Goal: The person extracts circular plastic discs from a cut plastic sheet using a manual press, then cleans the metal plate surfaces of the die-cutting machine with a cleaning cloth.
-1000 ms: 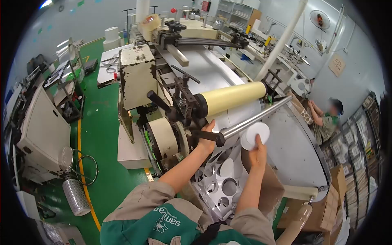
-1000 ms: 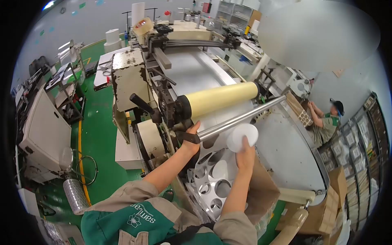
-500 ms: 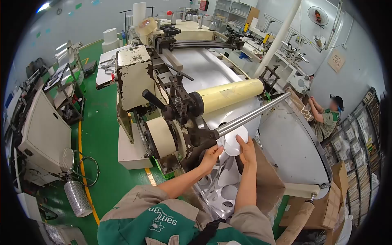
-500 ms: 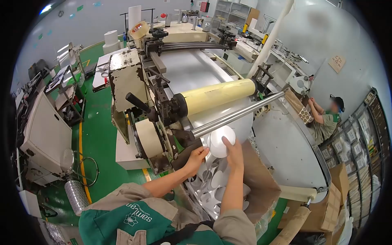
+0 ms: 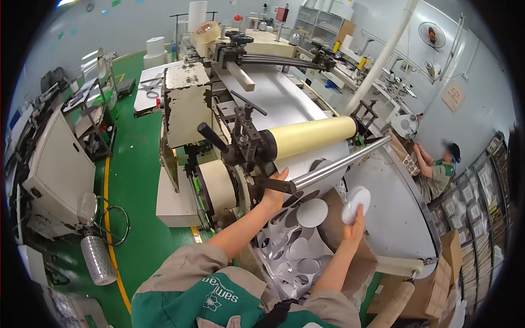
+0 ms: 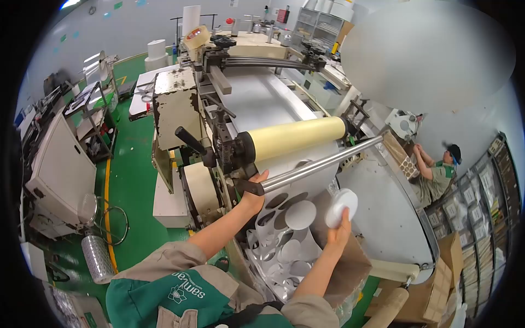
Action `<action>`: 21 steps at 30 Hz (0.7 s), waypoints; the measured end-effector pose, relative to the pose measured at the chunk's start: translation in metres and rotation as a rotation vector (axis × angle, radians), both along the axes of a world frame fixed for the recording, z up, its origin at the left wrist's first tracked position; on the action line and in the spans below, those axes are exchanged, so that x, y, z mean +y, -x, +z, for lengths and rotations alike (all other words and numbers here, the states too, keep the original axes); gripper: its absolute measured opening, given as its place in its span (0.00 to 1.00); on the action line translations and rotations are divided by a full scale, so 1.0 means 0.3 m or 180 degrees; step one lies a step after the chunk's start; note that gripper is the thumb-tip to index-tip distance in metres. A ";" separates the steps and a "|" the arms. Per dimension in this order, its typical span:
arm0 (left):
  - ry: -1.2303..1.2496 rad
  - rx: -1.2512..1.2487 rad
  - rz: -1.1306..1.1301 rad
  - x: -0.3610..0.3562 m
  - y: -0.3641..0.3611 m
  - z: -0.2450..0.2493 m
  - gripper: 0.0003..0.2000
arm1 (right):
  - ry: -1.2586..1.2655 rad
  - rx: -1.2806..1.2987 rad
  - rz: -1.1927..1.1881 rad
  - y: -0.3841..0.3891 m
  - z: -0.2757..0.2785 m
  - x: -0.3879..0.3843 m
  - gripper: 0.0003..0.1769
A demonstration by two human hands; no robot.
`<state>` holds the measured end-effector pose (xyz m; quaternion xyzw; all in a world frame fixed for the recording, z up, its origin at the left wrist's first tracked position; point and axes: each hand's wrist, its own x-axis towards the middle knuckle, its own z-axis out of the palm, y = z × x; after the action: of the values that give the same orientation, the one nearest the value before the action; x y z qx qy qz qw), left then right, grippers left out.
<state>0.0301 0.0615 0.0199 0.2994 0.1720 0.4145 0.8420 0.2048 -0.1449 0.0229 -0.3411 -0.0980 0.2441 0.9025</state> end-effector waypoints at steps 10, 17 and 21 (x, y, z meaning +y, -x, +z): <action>0.0110 0.0747 -0.0473 -0.118 -0.011 -0.141 0.14 | 0.1532 -0.1500 0.0951 0.204 0.086 0.256 0.21; 0.0136 0.0284 0.0371 -0.055 0.000 -0.017 0.08 | 0.0478 -0.0166 -0.0228 0.016 -0.047 0.016 0.25; -0.0085 -0.0206 0.0443 -0.012 -0.029 -0.003 0.08 | 0.0330 -0.0016 -0.0062 0.027 -0.005 0.012 0.25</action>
<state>0.0388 0.0578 0.0188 0.2843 0.1595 0.4837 0.8122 0.1966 -0.1413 0.0215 -0.3889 -0.0842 0.2392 0.8857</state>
